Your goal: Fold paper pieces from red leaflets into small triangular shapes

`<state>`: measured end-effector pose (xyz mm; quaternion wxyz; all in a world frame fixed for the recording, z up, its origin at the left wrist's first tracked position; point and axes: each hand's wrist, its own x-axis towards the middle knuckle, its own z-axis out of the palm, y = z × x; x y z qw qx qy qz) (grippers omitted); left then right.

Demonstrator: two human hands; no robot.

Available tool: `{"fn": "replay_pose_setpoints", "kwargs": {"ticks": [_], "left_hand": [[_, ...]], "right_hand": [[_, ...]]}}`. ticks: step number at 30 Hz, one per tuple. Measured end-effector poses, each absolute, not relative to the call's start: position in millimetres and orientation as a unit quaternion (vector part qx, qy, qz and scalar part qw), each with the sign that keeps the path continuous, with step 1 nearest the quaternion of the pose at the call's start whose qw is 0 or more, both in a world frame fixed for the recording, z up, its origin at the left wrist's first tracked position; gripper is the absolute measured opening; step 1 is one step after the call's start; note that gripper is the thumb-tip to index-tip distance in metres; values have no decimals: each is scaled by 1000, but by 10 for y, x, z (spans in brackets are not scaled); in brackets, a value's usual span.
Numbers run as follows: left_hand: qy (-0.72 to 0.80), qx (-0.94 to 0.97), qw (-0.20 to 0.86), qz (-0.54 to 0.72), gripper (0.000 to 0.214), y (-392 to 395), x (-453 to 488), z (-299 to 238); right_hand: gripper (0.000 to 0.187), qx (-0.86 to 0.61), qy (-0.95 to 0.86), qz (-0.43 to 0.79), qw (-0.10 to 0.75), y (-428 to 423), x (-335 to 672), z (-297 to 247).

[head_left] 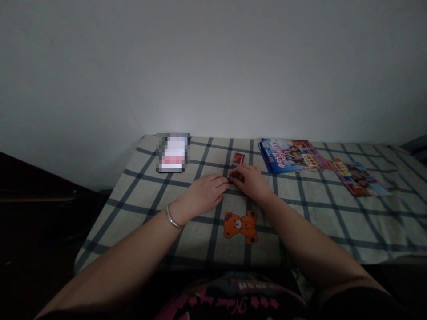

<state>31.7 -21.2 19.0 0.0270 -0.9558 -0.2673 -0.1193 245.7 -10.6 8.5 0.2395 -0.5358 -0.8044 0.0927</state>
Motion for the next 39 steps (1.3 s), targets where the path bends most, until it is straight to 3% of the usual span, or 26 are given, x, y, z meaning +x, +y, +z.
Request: {"fn": "replay_pose_setpoints", "kwargs": {"ticks": [6, 10, 15, 31, 39], "left_hand": [[-269, -956, 29, -114, 23, -211, 320, 238], [-276, -954, 36, -112, 22, -222, 342, 262], [-283, -953, 40, -105, 20, -225, 370, 235], [-285, -951, 45, -115, 20, -233, 364, 230], [-289, -949, 67, -102, 28, -240, 428, 212]], "right_hand": [[34, -538, -800, 43, 262, -151, 2490, 30], [58, -569, -792, 57, 214, -147, 2466, 4], [73, -586, -788, 105, 160, -108, 2441, 39], [75, -574, -779, 132, 217, -42, 2535, -42], [69, -574, -785, 106, 207, -90, 2485, -31]]}}
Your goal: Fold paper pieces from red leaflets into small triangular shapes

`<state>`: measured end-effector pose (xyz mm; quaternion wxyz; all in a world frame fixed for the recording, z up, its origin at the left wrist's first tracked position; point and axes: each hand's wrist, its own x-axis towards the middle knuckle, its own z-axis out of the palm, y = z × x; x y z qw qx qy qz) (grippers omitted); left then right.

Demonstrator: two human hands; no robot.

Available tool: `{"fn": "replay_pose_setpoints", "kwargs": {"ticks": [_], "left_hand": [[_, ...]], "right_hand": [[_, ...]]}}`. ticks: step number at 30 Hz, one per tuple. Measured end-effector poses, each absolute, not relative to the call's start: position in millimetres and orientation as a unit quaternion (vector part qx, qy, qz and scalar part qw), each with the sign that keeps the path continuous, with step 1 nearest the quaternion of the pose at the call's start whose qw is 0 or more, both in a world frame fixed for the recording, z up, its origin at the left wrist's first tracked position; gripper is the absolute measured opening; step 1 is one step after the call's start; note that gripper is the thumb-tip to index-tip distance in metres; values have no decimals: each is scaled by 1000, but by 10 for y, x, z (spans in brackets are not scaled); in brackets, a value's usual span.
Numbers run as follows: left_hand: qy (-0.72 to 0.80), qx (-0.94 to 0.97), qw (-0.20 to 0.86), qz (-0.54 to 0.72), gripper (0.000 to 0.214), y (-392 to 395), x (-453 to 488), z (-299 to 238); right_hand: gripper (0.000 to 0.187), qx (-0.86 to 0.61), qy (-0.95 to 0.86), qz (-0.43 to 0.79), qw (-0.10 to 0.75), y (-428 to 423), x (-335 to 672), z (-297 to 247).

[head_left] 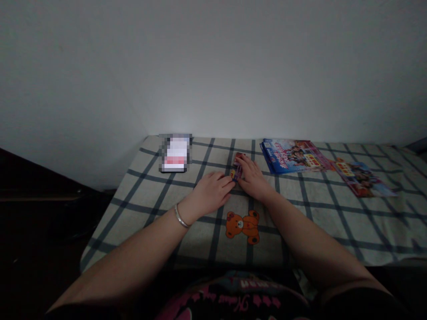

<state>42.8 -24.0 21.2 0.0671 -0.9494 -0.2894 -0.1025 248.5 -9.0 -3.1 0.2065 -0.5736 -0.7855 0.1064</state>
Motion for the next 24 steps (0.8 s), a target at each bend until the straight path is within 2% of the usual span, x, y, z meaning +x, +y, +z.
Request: {"fn": "replay_pose_setpoints", "kwargs": {"ticks": [24], "left_hand": [[-269, -957, 61, -86, 16, -217, 337, 318]], "right_hand": [[72, -590, -779, 94, 190, -88, 2485, -32]]}}
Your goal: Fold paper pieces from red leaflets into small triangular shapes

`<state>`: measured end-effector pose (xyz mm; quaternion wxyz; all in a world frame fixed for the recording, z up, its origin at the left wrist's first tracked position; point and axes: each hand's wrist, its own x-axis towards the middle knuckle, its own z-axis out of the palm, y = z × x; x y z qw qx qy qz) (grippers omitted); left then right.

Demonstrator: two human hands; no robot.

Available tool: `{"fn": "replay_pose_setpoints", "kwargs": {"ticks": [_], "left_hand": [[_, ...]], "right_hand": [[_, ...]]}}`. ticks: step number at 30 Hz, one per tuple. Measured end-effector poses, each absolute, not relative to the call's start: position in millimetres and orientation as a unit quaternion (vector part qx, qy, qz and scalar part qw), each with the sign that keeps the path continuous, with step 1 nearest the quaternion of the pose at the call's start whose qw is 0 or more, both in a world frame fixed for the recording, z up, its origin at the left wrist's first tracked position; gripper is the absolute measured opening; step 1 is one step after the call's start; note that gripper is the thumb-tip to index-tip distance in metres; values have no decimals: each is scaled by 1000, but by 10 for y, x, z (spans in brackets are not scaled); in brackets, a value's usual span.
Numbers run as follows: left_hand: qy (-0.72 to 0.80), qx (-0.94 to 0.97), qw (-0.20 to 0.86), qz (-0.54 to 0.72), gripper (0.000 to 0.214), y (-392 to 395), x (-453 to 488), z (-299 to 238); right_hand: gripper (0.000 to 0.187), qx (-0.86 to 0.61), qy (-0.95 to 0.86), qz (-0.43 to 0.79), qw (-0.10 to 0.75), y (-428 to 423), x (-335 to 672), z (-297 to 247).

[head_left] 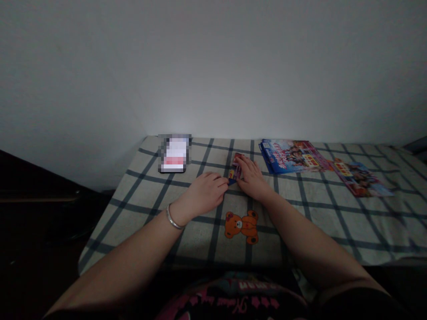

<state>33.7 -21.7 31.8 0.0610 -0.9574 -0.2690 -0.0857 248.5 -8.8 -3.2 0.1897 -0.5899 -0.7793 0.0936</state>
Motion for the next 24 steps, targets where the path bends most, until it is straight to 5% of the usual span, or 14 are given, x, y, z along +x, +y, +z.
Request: {"fn": "replay_pose_setpoints", "kwargs": {"ticks": [14, 24], "left_hand": [[-273, -955, 11, -116, 18, -187, 263, 257], [-301, -944, 36, -131, 22, -212, 323, 247]], "right_hand": [[82, -642, -735, 58, 209, -136, 2520, -78], [54, -607, -772, 51, 181, -201, 2518, 14]]}}
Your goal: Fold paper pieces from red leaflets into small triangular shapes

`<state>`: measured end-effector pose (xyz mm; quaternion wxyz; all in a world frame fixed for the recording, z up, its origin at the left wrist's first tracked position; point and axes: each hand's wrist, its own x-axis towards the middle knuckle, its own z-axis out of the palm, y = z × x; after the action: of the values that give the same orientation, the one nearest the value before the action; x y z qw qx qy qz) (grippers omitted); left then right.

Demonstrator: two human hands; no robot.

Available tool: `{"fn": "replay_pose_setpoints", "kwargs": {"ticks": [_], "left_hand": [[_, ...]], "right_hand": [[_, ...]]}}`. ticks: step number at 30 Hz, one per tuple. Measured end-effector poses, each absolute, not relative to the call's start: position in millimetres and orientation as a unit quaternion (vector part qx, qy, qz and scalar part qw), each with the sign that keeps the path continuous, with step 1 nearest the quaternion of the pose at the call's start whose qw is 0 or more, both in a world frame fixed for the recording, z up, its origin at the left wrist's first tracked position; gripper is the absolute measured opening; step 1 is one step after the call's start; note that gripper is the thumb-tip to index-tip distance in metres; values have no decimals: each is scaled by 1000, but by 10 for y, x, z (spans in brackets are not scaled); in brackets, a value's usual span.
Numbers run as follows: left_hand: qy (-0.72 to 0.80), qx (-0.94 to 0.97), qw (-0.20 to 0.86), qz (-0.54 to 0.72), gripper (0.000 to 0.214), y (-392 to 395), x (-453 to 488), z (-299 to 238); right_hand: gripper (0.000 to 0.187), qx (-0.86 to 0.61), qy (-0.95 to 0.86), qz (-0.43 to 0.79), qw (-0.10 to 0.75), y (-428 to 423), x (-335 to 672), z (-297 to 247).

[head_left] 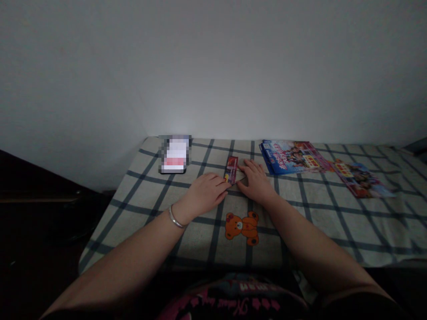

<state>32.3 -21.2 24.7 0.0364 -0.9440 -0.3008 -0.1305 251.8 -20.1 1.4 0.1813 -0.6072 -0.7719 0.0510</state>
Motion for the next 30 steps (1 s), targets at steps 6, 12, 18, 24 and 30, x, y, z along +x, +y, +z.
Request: {"fn": "replay_pose_setpoints", "kwargs": {"ticks": [6, 12, 18, 24, 30], "left_hand": [[-362, -917, 48, -162, 21, -191, 327, 190], [-429, -875, 52, -218, 52, -160, 291, 42], [-420, -888, 5, -187, 60, -75, 255, -57], [-393, -889, -67, -226, 66, -15, 254, -18], [-386, -872, -119, -278, 49, -20, 277, 22]], "right_hand": [[47, -565, -805, 56, 175, -200, 2505, 31], [44, -561, -807, 56, 176, -198, 2502, 43], [41, -551, -810, 69, 188, -170, 2517, 41], [37, -544, -812, 69, 197, -147, 2538, 11], [42, -540, -812, 76, 209, -136, 2537, -11]]}}
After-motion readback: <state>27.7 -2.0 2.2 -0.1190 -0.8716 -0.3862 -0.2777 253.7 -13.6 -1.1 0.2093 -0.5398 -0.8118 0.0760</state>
